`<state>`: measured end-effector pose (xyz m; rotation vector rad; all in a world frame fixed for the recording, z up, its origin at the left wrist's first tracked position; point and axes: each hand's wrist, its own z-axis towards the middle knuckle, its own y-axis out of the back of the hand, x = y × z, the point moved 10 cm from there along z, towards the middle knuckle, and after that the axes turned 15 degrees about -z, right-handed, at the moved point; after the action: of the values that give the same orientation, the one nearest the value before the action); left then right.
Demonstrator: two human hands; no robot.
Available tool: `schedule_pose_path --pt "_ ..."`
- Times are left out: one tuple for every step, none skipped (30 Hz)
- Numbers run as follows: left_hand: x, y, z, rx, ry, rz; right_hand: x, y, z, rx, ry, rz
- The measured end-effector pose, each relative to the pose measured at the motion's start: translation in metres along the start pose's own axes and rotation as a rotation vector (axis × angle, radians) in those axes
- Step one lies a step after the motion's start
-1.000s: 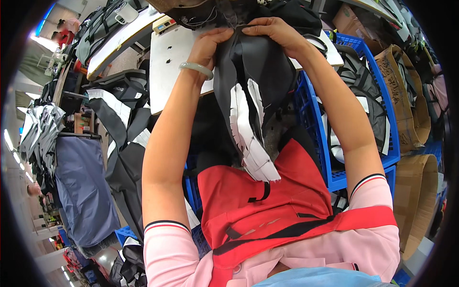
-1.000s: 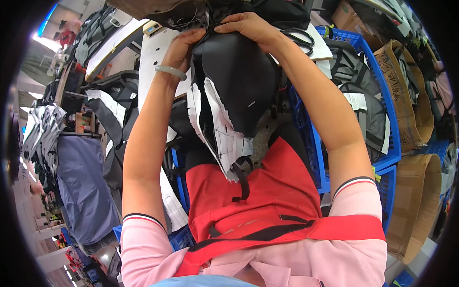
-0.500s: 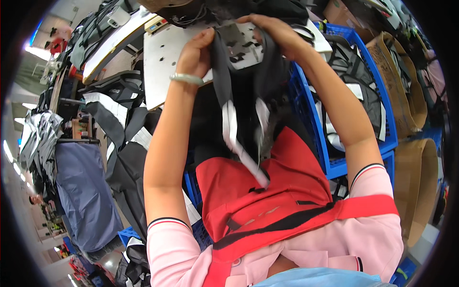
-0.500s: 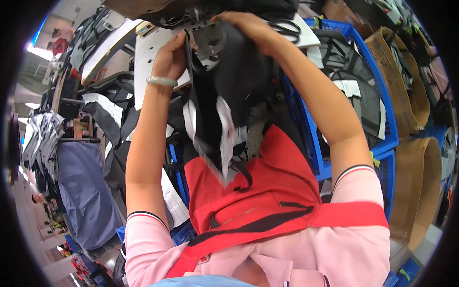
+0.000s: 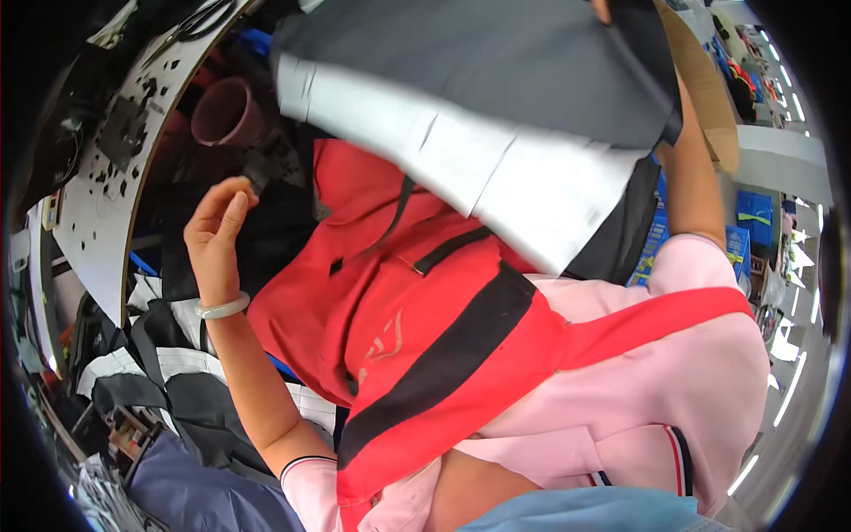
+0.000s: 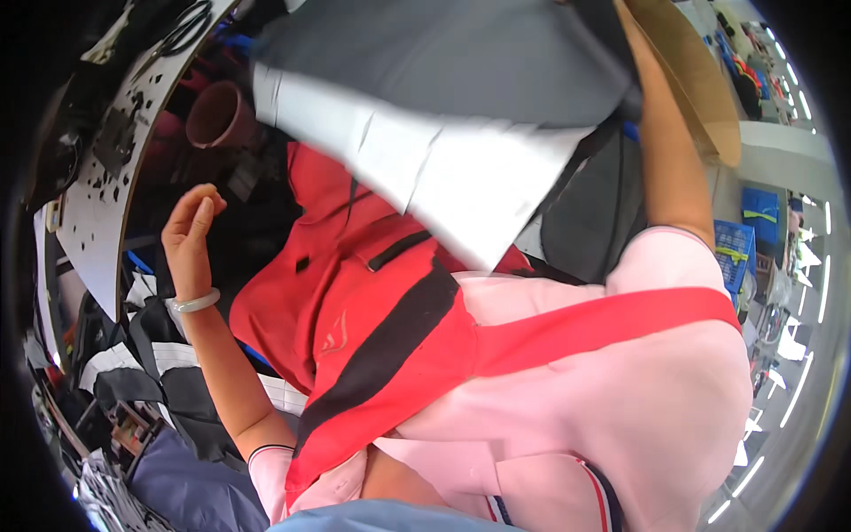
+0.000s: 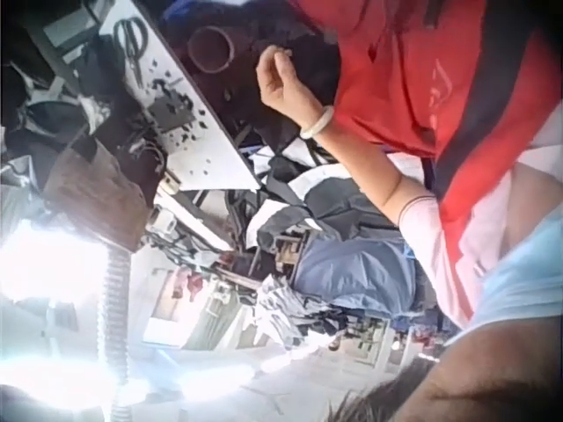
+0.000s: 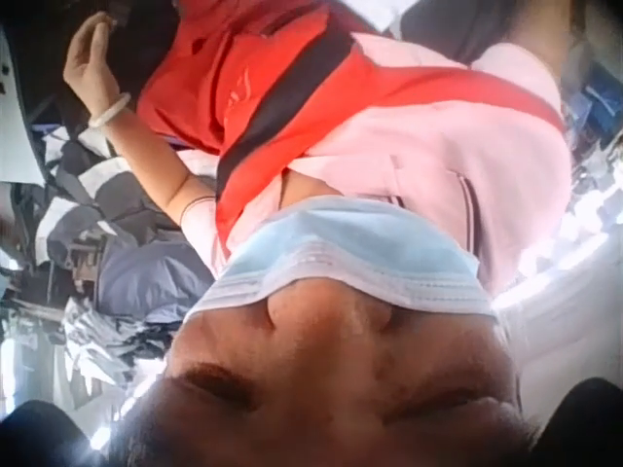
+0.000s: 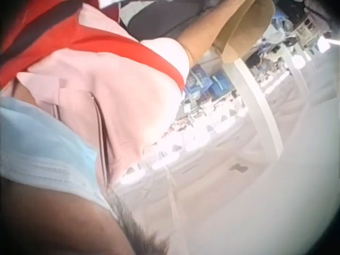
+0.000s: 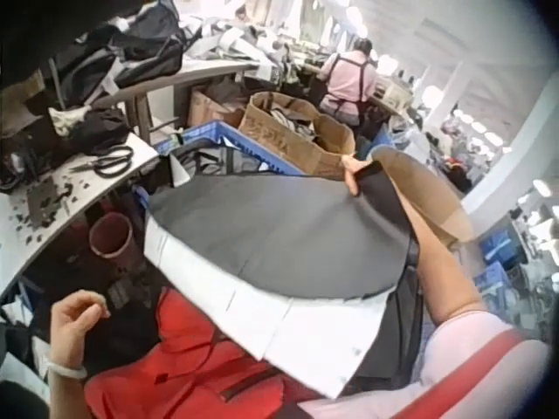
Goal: Sewing and assembling pieces of heavy-duty fabric or vinyl using an industrial sewing machine.
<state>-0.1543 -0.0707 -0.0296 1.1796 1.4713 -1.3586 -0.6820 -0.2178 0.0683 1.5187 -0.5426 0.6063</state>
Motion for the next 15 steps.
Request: schedule_pose_path --pt "0.021 0.01 -0.003 -0.055 0.079 0.033 -0.036 0.029 -0.013 -0.028 0.01 -0.179" --pt "0.035 0.011 -0.005 -0.045 0.108 0.109 -0.075 0.036 -0.031 -0.018 0.029 -0.396" --pt "0.053 0.013 -0.008 -0.056 0.174 0.179 -0.117 0.024 -0.055 0.021 0.071 -0.581" --pt "0.063 0.008 -0.013 -0.016 0.173 0.252 -0.147 -0.006 -0.095 0.049 0.265 -0.916" --pt "0.075 0.003 -0.017 -0.013 0.198 0.288 -0.158 -0.047 -0.153 -0.2 0.618 -1.128" --pt "0.075 -0.01 -0.022 0.041 0.127 0.257 -0.23 -0.093 -0.187 0.124 0.426 -1.396" --pt "0.079 -0.02 -0.03 0.073 0.113 0.175 -0.302 -0.13 -0.223 0.364 0.07 -1.346" --pt "0.065 -0.034 -0.038 0.161 -0.032 0.258 -0.339 -0.164 -0.259 0.454 -0.032 -1.207" --pt "0.056 -0.042 -0.046 0.172 -0.114 0.287 -0.366 -0.202 -0.285 0.521 -0.157 -0.942" --pt "0.049 -0.047 -0.053 0.19 -0.154 0.253 -0.386 -0.258 -0.325 1.068 0.053 -1.155" --pt "0.049 -0.046 -0.058 0.17 -0.112 0.243 -0.386 -0.282 -0.344 1.314 0.137 -1.135" --pt "0.047 -0.041 -0.058 0.133 -0.102 0.279 -0.37 -0.295 -0.326 1.341 0.171 -1.114" --pt "0.037 -0.039 -0.06 0.123 -0.177 0.295 -0.339 -0.304 -0.294 1.265 0.19 -1.083" --pt "0.044 -0.028 -0.061 0.074 -0.108 0.308 -0.291 -0.312 -0.251 1.124 0.217 -1.02" --pt "0.042 -0.018 -0.065 0.036 -0.15 0.29 -0.229 -0.317 -0.208 0.967 0.275 -0.91"
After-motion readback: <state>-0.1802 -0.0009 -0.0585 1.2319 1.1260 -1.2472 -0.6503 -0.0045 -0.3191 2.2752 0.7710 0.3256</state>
